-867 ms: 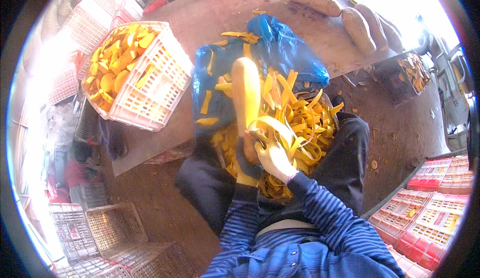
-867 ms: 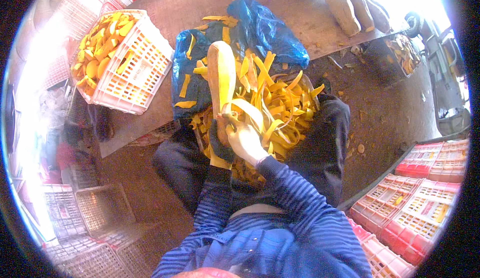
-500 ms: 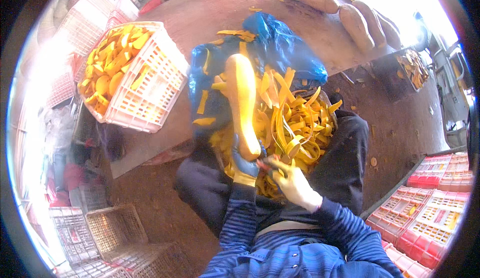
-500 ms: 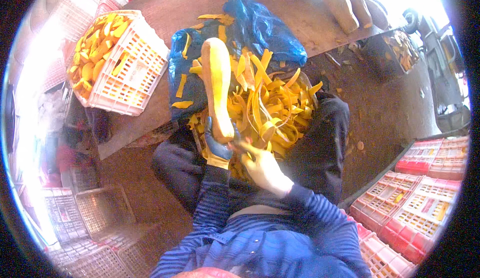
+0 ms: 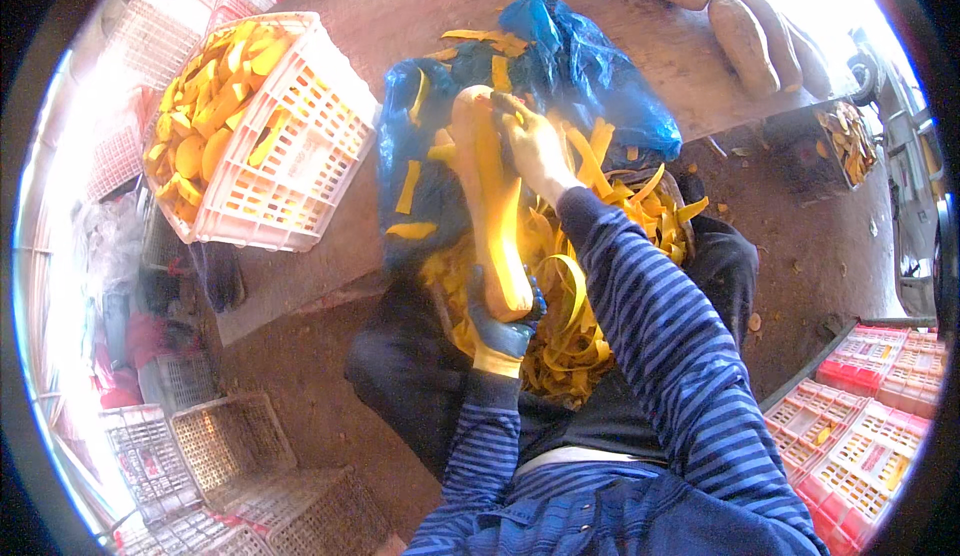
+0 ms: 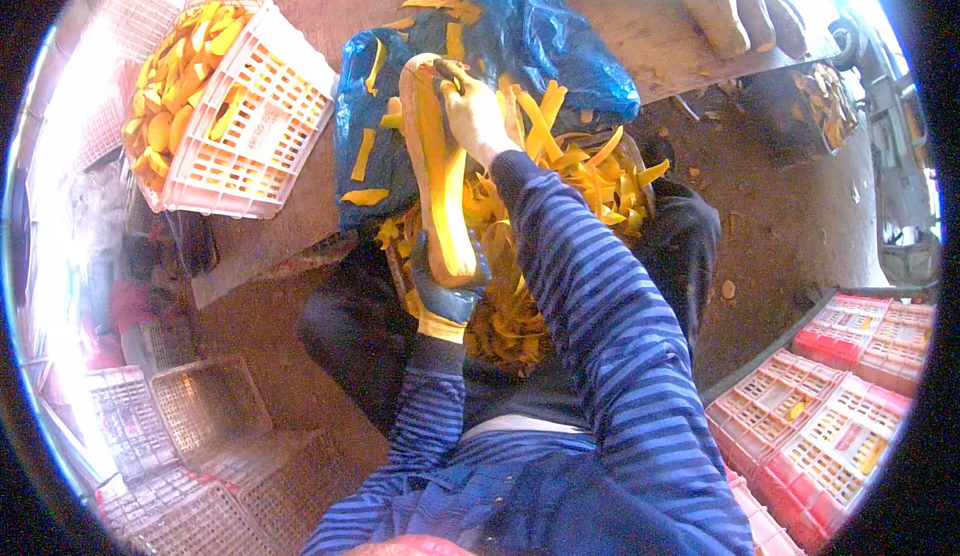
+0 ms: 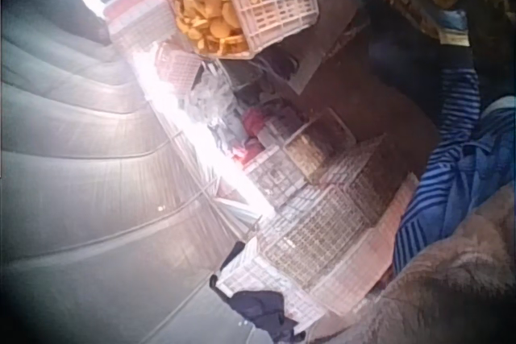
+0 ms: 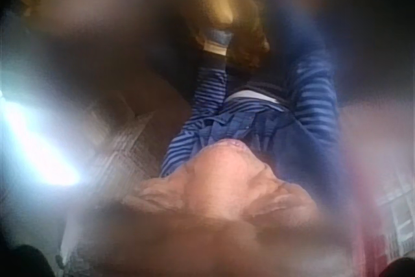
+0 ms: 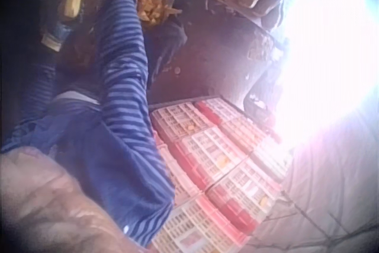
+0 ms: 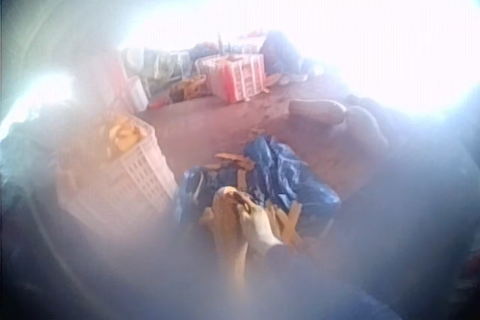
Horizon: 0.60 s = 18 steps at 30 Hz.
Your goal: The person sits on the floor and peels a large yellow cassava root using a small knife. The peels fall onto a blue plastic sheet on the lap, and the peeled cassava is placed into a white plastic crate.
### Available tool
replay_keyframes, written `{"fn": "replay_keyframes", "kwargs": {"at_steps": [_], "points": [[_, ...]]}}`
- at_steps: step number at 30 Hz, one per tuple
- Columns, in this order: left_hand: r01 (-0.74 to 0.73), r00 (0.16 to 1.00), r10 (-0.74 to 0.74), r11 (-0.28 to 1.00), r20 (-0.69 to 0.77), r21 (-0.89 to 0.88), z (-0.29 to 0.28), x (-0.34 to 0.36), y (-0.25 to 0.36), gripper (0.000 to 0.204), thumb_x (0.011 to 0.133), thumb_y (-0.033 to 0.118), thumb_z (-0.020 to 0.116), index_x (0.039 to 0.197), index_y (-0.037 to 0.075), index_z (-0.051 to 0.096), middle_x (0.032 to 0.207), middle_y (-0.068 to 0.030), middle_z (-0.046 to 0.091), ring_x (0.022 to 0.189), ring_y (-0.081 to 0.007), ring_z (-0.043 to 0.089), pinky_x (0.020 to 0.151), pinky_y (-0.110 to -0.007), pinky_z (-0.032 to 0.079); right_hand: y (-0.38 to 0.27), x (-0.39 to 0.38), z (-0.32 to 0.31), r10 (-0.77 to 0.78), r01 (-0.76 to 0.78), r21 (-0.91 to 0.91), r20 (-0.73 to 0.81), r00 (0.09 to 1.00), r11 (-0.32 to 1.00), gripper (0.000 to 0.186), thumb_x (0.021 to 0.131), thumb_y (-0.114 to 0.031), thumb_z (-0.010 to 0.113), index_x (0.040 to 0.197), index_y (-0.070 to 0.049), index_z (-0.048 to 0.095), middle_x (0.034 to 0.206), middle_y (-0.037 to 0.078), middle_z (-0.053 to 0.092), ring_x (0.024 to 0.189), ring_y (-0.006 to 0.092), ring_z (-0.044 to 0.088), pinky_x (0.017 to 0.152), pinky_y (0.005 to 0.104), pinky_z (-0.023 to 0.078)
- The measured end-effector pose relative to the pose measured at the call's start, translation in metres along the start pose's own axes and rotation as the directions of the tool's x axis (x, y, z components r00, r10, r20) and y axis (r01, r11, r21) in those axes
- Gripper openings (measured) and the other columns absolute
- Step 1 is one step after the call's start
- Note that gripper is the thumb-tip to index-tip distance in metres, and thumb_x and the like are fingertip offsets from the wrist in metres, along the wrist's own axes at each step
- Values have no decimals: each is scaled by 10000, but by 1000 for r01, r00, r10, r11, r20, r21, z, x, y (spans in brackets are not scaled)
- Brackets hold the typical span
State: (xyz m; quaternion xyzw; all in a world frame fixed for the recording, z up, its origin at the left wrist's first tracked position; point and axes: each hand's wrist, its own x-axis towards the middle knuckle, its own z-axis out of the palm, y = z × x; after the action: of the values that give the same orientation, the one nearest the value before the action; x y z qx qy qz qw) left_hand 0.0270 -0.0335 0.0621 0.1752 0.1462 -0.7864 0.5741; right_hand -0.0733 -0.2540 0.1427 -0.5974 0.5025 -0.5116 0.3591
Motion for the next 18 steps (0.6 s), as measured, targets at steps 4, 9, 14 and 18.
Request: {"fn": "replay_keyframes", "kwargs": {"at_steps": [4,9,14,18], "points": [[-55,990,59,998,-127,36,14,-3,-5,682,899,685,643,1197,72,668,999,-117,730,854,-283,717,692,-422,613,0,-10,1,83,-77,-75,79,993,994,407,1017,-184,531,1399,-130,662,1088,241,743,918,340,722,843,401,545],[-30,978,49,995,-203,94,0,-4,-4,649,888,671,651,1220,114,668,1041,-103,722,904,-288,696,725,-443,594,-13,-60,5,154,-148,-84,65,986,985,409,1023,-136,521,1408,-84,649,1139,187,767,803,200,712,778,323,546],[11,994,-1,995,-105,95,-24,-1,4,643,887,649,651,1293,151,648,1206,-110,699,1056,-311,669,812,-494,570,-27,-105,-7,215,-207,-73,115,970,976,403,1030,-196,525,1411,-140,647,1067,216,752,824,292,716,783,397,555],[-95,995,95,994,4,57,-29,11,2,588,970,593,574,1335,135,624,1219,-93,694,1097,-298,665,931,-465,554,-24,-158,-30,256,-208,-219,224,940,953,388,1024,-286,515,1368,-215,680,971,251,728,804,428,717,725,481,565]]}}
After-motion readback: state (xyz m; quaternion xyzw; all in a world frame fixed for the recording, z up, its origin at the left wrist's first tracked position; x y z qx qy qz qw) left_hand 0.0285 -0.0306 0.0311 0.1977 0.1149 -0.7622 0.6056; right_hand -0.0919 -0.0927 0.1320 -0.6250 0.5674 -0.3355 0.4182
